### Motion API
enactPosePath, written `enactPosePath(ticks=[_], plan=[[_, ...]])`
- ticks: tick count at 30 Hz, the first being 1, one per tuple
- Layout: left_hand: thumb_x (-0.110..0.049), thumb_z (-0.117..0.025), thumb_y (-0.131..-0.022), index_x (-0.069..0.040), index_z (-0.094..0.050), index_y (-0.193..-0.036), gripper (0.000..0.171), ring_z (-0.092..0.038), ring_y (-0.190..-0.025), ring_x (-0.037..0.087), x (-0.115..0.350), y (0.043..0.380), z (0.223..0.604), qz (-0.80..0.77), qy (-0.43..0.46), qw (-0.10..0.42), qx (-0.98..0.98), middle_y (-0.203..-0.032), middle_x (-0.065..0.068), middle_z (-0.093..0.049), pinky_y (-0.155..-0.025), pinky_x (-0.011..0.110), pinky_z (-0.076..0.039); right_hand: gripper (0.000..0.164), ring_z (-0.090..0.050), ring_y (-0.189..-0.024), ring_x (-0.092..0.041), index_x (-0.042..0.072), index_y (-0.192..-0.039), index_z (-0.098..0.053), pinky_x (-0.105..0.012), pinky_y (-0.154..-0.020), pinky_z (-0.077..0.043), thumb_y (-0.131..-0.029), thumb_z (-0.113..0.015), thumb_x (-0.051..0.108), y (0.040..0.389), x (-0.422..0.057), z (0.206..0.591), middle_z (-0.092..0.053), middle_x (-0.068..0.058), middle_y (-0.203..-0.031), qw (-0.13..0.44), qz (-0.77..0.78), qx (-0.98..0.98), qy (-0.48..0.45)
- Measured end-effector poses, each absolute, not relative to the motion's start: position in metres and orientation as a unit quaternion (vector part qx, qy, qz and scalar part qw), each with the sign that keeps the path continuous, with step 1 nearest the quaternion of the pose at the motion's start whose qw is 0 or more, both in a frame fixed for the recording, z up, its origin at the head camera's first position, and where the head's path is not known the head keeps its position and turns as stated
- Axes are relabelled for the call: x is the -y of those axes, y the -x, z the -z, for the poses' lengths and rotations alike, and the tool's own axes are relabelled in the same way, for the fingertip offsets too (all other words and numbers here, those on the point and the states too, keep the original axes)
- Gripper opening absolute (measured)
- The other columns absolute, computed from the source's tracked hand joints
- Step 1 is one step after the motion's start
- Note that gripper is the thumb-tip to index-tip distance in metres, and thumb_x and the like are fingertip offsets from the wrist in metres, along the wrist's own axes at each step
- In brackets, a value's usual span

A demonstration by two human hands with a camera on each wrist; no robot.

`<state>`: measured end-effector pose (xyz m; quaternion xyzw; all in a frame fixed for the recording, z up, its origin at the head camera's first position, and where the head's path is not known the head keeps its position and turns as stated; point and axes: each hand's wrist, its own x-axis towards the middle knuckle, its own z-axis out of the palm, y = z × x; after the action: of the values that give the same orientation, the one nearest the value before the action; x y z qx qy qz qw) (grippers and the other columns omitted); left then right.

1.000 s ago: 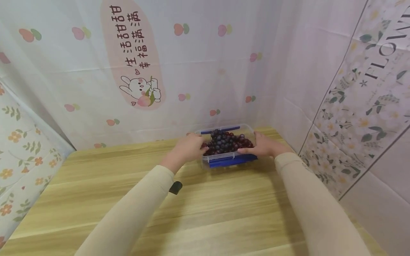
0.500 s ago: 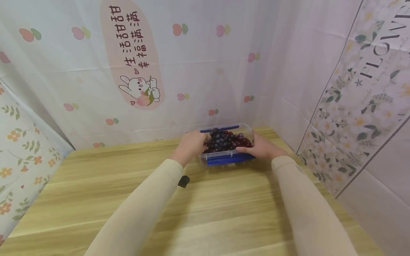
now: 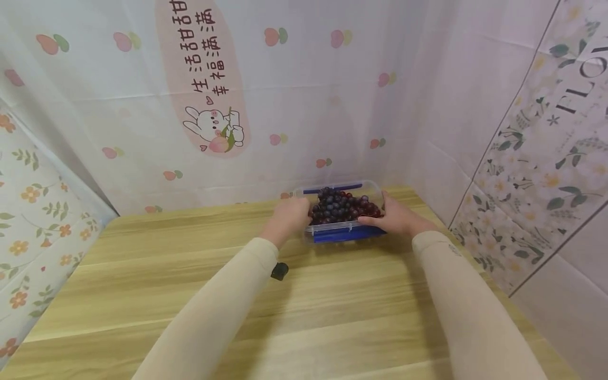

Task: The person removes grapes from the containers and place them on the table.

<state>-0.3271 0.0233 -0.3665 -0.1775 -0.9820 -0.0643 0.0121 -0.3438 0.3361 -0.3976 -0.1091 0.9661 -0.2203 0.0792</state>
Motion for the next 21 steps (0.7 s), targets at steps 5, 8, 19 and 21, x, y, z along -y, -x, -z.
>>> enactPosePath(ticks=[5, 8, 19, 21], plan=[[-0.015, -0.063, -0.104, -0.015, -0.074, -0.099, 0.013, -0.059, -0.072, 0.014, -0.0248, 0.3247, 0.3681, 0.03, 0.189, 0.019, 0.981, -0.093, 0.001, -0.072, -0.06, 0.035, -0.056, 0.128, -0.056, -0.131, -0.052, -0.006, -0.167, 0.007, -0.069, -0.11, -0.045, -0.094, -0.062, 0.074, 0.3402, -0.3349, 0.3967, -0.048, -0.038, -0.149, 0.076, 0.22, -0.967, 0.107], [-0.014, -0.059, -0.106, -0.016, -0.075, -0.098, 0.018, -0.064, -0.077, 0.016, -0.0248, 0.3226, 0.3682, 0.017, 0.199, 0.023, 0.98, -0.097, 0.002, -0.074, -0.064, 0.04, -0.06, 0.127, -0.056, -0.13, -0.051, -0.007, -0.167, 0.005, -0.069, -0.11, -0.045, -0.095, -0.062, 0.074, 0.3391, -0.3352, 0.3968, -0.048, -0.037, -0.148, 0.078, 0.216, -0.968, 0.106], [-0.021, -0.056, -0.11, -0.018, -0.066, -0.14, 0.032, -0.072, -0.111, 0.023, -0.0249, 0.3216, 0.3663, -0.021, 0.242, 0.055, 0.969, -0.12, 0.003, -0.077, -0.085, 0.042, -0.063, 0.127, -0.053, -0.135, -0.054, -0.004, -0.168, 0.008, -0.071, -0.112, -0.042, -0.095, -0.062, 0.074, 0.342, -0.3344, 0.3949, -0.045, -0.039, -0.151, 0.087, 0.226, -0.964, 0.113], [-0.024, -0.056, -0.111, -0.017, -0.059, -0.15, 0.04, -0.068, -0.122, 0.025, -0.0248, 0.3219, 0.3623, -0.02, 0.245, 0.059, 0.967, -0.131, 0.003, -0.074, -0.094, 0.043, -0.061, 0.127, -0.053, -0.135, -0.054, -0.003, -0.168, 0.008, -0.07, -0.112, -0.043, -0.095, -0.062, 0.074, 0.3426, -0.3343, 0.3946, -0.045, -0.039, -0.151, 0.085, 0.227, -0.963, 0.115]])
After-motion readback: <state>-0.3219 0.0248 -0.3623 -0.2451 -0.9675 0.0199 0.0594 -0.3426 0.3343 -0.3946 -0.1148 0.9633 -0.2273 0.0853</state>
